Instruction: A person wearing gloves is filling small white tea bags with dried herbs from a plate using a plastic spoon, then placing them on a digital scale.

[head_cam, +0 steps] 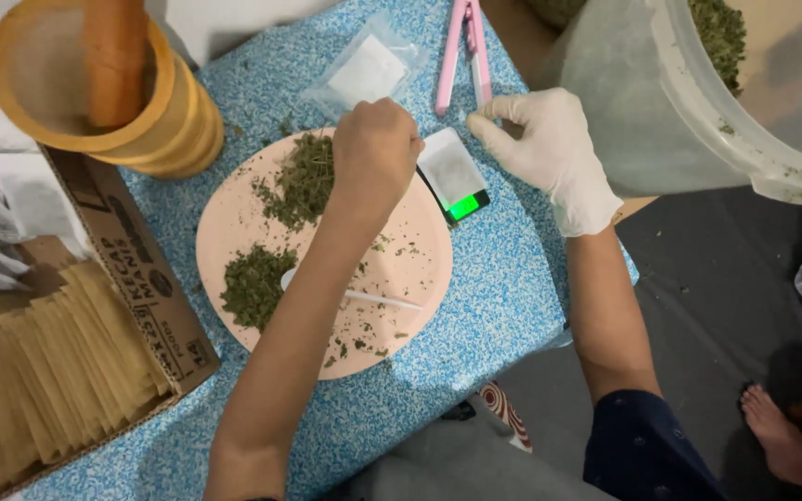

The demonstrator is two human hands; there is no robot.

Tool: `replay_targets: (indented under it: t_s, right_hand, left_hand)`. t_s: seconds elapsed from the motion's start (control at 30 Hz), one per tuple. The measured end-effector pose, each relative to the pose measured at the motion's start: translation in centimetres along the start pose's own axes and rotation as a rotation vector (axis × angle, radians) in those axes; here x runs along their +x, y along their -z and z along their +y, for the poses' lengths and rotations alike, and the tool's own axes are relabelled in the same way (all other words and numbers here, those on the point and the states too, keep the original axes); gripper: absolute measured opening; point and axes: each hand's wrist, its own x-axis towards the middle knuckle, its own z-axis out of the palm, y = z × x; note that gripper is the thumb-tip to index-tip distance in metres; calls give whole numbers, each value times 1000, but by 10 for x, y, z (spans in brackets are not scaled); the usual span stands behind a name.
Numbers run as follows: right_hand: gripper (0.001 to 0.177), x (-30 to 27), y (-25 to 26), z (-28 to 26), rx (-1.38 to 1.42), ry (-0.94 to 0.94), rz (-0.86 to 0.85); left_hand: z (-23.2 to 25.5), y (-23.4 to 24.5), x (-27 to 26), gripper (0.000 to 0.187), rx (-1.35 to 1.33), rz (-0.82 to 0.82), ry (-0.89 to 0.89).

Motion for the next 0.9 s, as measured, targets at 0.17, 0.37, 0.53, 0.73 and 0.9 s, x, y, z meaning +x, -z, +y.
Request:
replay_targets:
  t_s: [0.17,0.37,0.53,0.73,0.9]
  right_hand:
    - [17,2,-13,22,-15,-97,2]
    - [19,1,-16,19,-23,-107,-11]
    - [19,3,-20,22,-20,-97,4]
    - [18,5,-23,21,-51,-105,-7]
    - [23,9,-26,25,-140,-85,-26]
  left_hand:
    - [3,35,-15,20,-183,22,-18]
    - [4,35,-21,15,-250,26,-35]
    - [0,25,-16,18,-207,-14,1]
    - [-3,25,-17,19,-204,-7,-9]
    - [-1,25,-7,20,-180,12,-17]
